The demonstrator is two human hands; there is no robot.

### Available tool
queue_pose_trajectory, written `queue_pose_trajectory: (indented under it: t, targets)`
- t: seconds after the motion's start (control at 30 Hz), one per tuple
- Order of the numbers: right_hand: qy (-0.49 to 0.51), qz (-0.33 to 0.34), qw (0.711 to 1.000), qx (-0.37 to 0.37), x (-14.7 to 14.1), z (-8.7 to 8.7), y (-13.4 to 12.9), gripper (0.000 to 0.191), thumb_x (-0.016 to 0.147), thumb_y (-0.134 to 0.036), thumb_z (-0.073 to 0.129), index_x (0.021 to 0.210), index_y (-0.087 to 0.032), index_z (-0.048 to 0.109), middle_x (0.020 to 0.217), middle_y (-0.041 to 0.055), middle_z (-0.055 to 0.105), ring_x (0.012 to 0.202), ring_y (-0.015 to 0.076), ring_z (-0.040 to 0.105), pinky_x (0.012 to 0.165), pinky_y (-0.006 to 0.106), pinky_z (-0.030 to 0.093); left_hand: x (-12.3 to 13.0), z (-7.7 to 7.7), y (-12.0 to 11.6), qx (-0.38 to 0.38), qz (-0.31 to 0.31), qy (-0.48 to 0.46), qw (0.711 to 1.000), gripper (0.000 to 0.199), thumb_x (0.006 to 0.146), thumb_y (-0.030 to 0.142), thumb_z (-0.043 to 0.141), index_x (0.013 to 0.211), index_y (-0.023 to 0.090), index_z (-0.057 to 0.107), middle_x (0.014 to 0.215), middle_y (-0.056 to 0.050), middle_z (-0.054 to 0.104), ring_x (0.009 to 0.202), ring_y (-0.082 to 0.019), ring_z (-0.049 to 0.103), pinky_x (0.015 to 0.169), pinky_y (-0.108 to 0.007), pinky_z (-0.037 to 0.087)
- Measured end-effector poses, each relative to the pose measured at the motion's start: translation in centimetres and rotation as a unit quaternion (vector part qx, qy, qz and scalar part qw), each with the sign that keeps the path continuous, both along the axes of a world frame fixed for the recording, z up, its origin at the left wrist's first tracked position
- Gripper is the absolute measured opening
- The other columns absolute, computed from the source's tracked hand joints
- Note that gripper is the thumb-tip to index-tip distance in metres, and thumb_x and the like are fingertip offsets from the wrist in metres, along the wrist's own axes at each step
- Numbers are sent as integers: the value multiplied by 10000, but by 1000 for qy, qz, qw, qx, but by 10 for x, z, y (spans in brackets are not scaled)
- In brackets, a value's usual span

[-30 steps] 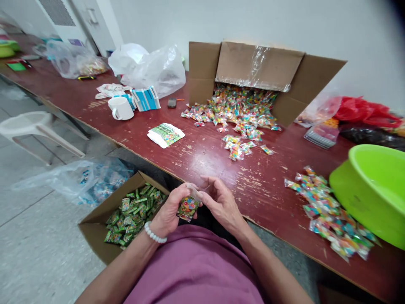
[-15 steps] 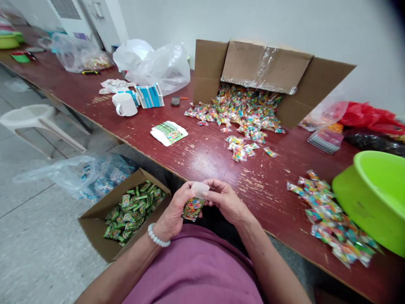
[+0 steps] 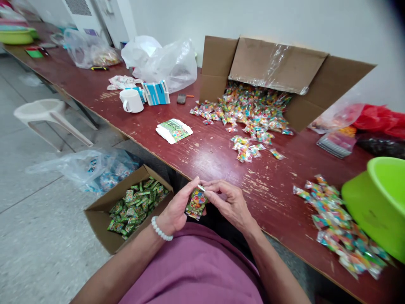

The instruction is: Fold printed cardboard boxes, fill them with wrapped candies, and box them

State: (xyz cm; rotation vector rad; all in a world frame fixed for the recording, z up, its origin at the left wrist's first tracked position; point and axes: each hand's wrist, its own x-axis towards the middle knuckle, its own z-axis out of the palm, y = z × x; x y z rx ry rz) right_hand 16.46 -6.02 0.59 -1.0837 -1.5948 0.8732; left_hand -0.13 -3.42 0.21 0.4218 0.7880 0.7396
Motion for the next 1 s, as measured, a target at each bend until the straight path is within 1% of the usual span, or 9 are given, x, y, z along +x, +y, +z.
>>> queue_pose_trajectory:
  t: [0.13, 0.27, 0.37, 0.47, 0.57, 0.67, 0.8, 0.93, 1.0]
  targets:
    - [29, -1, 999, -42, -5, -6, 1, 82, 876, -302, 701, 920, -264, 759, 1008, 59, 755, 942, 236, 699, 841, 370, 540, -1, -1, 0, 38, -8, 1, 999, 285, 906, 410, 622, 1020, 159, 696, 760, -17, 673, 509, -128, 630, 453, -243, 546]
    - [43, -4, 990, -134, -1, -16, 6, 154, 842, -323, 734, 966, -233, 756, 932, 46, 753, 784, 197, 687, 715, 323, 548, -1, -3, -2, 33, -21, 38, 999, 326, 857, 405, 677, 1079, 167, 706, 768, -14, 662, 528, -121, 601, 473, -241, 533]
    - [65, 6, 984, -165, 3, -19, 10, 172, 827, -342, 749, 945, -219, 769, 890, 37, 753, 744, 178, 674, 688, 301, 541, 1, -4, -4, 88, -31, 79, 993, 378, 836, 360, 709, 1173, 189, 694, 901, -37, 695, 622, -123, 613, 507, -215, 514]
    - [117, 27, 972, -204, 4, -17, 13, 167, 811, -370, 764, 868, -213, 774, 810, 19, 747, 681, 157, 657, 646, 278, 533, 4, -3, -5, 140, -35, 112, 983, 436, 857, 413, 683, 1232, 191, 679, 984, -65, 710, 738, -159, 636, 520, -211, 503]
    - [144, 30, 965, -217, 1, -14, 14, 182, 801, -395, 770, 824, -215, 766, 877, 26, 759, 670, 154, 650, 617, 274, 535, 5, -4, -5, 138, -45, 130, 981, 518, 882, 560, 600, 1193, 157, 701, 876, -76, 722, 647, -160, 624, 477, -230, 490]
    - [138, 25, 969, -204, 0, -13, 14, 194, 820, -414, 748, 817, -220, 755, 951, 40, 761, 697, 169, 660, 609, 284, 546, 5, -8, -3, 102, -46, 139, 984, 580, 875, 630, 561, 1100, 123, 729, 714, -61, 698, 498, -141, 585, 432, -244, 483]
    - [38, 33, 988, -144, 3, -14, 12, 217, 909, -414, 646, 895, -227, 753, 964, 46, 745, 705, 171, 660, 622, 285, 545, 2, -11, 3, 26, -31, 84, 996, 414, 880, 475, 620, 1098, 139, 724, 746, -53, 709, 530, -155, 625, 431, -254, 511]
    - [-70, 46, 994, -71, 1, -22, 3, 229, 944, -408, 598, 1045, -226, 692, 1035, 60, 710, 918, 213, 664, 839, 355, 536, 3, -13, 7, -31, 4, 11, 999, 299, 852, 289, 613, 1100, 156, 717, 828, -42, 725, 562, -145, 647, 458, -241, 511]
    - [-134, 23, 990, -19, -5, -29, -4, 432, 833, -429, 732, 1190, -219, 607, 1165, 100, 665, 1045, 262, 634, 908, 405, 516, 7, -16, 6, -51, 37, 1, 998, 230, 837, 265, 621, 999, 139, 727, 774, -27, 708, 536, -119, 623, 505, -228, 514]
